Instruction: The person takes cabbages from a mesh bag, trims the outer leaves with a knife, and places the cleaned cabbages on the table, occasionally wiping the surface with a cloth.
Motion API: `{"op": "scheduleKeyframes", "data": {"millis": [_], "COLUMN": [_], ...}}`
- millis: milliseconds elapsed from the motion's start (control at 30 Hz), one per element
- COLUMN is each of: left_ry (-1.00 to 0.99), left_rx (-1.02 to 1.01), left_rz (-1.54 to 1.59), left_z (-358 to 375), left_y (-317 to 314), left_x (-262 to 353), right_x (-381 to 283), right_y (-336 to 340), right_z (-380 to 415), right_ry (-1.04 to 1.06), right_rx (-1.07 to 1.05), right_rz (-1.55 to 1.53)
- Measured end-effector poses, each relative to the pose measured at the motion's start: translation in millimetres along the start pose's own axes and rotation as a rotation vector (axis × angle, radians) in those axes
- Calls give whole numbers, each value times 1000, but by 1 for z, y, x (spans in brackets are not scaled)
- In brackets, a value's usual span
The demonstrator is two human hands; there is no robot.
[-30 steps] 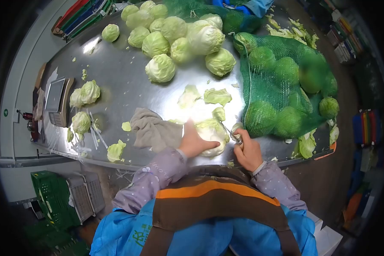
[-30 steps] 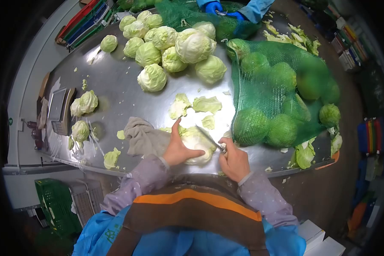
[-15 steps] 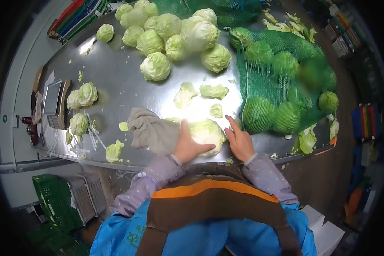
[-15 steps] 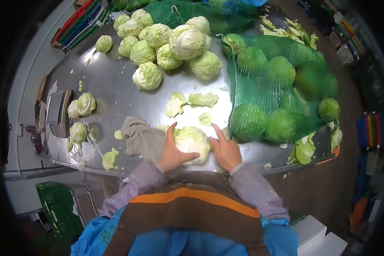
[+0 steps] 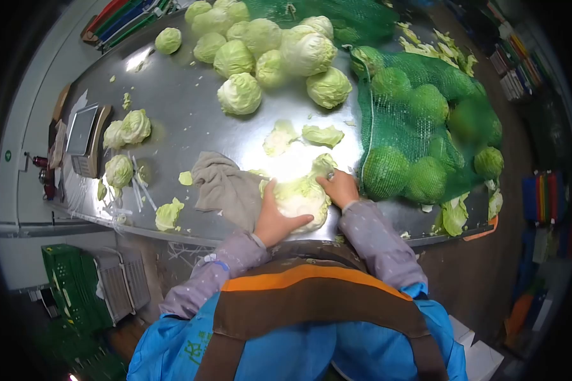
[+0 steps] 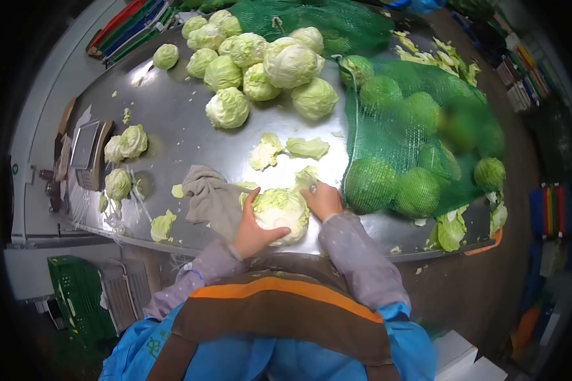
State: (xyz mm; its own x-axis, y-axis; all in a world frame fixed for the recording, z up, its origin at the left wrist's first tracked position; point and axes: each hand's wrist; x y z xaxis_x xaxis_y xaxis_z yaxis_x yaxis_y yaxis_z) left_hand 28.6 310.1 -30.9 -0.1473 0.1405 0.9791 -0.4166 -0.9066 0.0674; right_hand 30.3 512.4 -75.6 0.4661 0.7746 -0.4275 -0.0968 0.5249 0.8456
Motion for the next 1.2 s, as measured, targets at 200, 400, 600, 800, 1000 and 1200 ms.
{"op": "scheduleKeyframes", "data": {"millis": [200,400,600,800,1000,1200], "left_ry": [579,-25,174,344,312,273], "left_rx": [113,-263,-480,-430,-203,-153], "left_rz": [636,-470,-596,-405,-275,-158], "left_z": [4,-7,-35,-45,-30,-21], "left_y": [23,24,11,8,-6,-15], "left_x": [21,34,56,51,37,22], "right_x": [-1,0,-11,-5,0,-18], "right_y": [15,9,44,60,12,65], "right_z": [23,85,78,116,75,63], "right_ry": [-75,217,255,375,114,29], "right_rx": [138,237,257,63,301,76], "right_rz": [-425,-398,-152,142,-295,82]}}
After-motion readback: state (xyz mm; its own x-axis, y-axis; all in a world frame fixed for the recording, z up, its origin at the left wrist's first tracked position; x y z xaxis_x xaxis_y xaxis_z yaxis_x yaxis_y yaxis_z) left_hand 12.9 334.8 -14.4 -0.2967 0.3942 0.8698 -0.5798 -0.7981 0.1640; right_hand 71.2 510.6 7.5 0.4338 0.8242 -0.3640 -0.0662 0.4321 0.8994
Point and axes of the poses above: each hand's wrist, its own z-axis away from the middle knuckle, its own y-axis out of the back of the hand, x = y × z, and after that the axes turned 14 degrees about z, right-handed
